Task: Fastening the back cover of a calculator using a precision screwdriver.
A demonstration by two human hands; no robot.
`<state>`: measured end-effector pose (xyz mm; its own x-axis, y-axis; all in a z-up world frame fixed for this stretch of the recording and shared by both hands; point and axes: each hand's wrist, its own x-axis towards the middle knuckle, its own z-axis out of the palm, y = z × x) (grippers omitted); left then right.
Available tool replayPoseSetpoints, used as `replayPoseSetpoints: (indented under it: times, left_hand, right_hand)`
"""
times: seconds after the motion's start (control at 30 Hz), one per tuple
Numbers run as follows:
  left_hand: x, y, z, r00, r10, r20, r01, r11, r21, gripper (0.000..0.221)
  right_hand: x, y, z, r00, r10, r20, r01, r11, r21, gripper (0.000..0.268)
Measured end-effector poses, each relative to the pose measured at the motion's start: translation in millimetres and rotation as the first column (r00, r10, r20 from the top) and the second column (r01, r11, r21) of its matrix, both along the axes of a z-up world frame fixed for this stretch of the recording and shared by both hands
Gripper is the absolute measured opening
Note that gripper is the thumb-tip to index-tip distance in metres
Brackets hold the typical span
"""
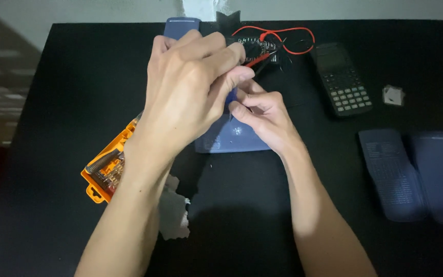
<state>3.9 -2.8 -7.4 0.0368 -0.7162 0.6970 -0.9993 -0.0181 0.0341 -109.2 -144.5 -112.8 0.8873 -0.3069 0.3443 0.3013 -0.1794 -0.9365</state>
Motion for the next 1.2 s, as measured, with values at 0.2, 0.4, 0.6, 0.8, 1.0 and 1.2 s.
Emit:
replayPoseSetpoints:
  times: [0.2,0.4,0.6,0.8,1.0,1.2]
  left_hand:
    - [-1.0,2.9,5.4,1.0,-0.03,-0.002,0.031,0.998,0.047,0.016]
    - [-2.3,3.4,5.7,0.998,0.059,-0.022,-0.058,0.997,0.042,0.021]
    - [-4.7,1.0,2.4,0.996,0.068,0.065,-0.071,0.997,0.034,0.021]
    - [-1.1,3.0,4.5,1.0,0.007,0.017,-0.008,0.998,0.061,0.021]
    - [0.5,6.1,7.4,1.0,-0.025,0.015,0.024,0.997,0.078,0.017]
    - [0.9,6.1,6.9,0.998,-0.055,-0.026,0.057,0.995,0.079,0.015]
  right_hand:
    - [-2.7,0.7,5.5,0.999,0.018,0.03,-0.017,0.999,-0.028,0.027]
    - [-1.2,-0.9,-1.6,0.997,0.066,0.038,-0.068,0.997,0.048,0.03]
    - [0.7,-3.7,-3.1,1.0,0.01,0.026,-0.008,0.995,-0.099,0.025]
    - [0.2,-3.8,-8.7,1.0,-0.02,-0.011,0.02,1.0,-0.023,0.012]
    - [-0.1,-3.1,-7.2,1.0,-0.015,0.007,0.016,0.999,-0.049,0.02]
    - [-2.2,-1.2,-4.8,0.999,-0.005,0.032,0.005,1.0,0.015,0.03]
